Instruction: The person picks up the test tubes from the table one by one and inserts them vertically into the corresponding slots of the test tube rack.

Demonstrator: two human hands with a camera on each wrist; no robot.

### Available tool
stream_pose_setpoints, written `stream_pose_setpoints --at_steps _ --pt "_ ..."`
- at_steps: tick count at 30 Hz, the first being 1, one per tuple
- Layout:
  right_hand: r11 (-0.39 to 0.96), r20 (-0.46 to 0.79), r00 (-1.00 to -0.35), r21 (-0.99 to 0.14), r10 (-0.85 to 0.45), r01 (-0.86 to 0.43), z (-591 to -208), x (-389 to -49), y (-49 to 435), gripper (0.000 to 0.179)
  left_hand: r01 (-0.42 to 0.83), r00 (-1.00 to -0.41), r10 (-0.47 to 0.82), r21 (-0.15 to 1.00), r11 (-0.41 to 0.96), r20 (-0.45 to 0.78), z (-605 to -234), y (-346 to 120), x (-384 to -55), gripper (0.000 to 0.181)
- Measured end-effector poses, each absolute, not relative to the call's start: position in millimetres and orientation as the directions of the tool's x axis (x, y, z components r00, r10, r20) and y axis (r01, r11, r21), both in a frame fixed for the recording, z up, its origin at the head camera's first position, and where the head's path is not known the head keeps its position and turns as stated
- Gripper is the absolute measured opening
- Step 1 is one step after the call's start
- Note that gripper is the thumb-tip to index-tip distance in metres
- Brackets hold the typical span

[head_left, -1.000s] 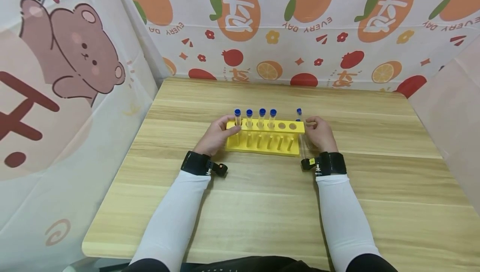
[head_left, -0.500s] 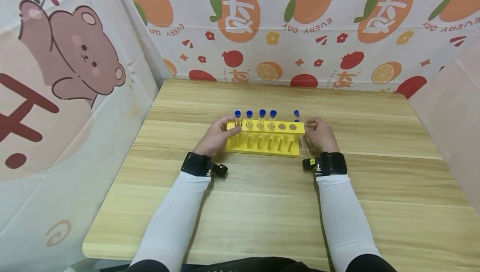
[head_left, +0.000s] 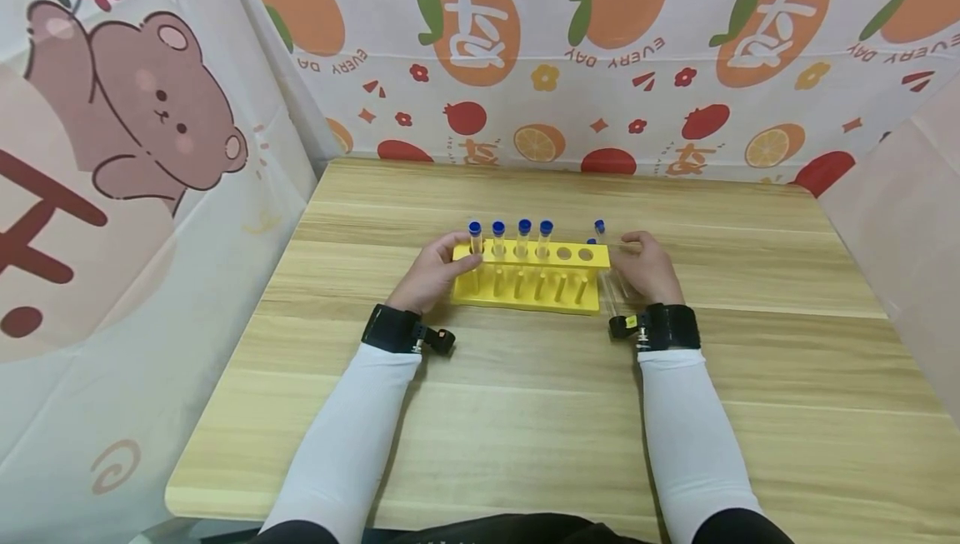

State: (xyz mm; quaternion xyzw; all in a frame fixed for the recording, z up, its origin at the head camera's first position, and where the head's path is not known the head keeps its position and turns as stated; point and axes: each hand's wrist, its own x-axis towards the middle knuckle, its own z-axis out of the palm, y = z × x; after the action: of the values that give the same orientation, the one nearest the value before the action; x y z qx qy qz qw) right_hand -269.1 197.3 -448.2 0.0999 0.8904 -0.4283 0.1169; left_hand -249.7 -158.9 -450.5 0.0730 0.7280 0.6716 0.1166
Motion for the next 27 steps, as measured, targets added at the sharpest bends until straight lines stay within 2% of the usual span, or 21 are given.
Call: stream_pose_setpoints --at_steps 23,27 --pt "0.487 -0.236 -0.967 -0.836 0.096 0.252 -446.7 -267.8 203.6 0.063 -0.047 -0.961 0.268 0.995 0.090 -0.069 -452.4 -159.2 -249.2 0.037" --pt "0.502 -0.222 -0.969 -0.829 0.107 0.245 -442.5 -266.5 202.5 0.062 -0.045 -0.961 0.269 0.995 0.094 -0.068 -450.7 -158.8 -249.5 0.038"
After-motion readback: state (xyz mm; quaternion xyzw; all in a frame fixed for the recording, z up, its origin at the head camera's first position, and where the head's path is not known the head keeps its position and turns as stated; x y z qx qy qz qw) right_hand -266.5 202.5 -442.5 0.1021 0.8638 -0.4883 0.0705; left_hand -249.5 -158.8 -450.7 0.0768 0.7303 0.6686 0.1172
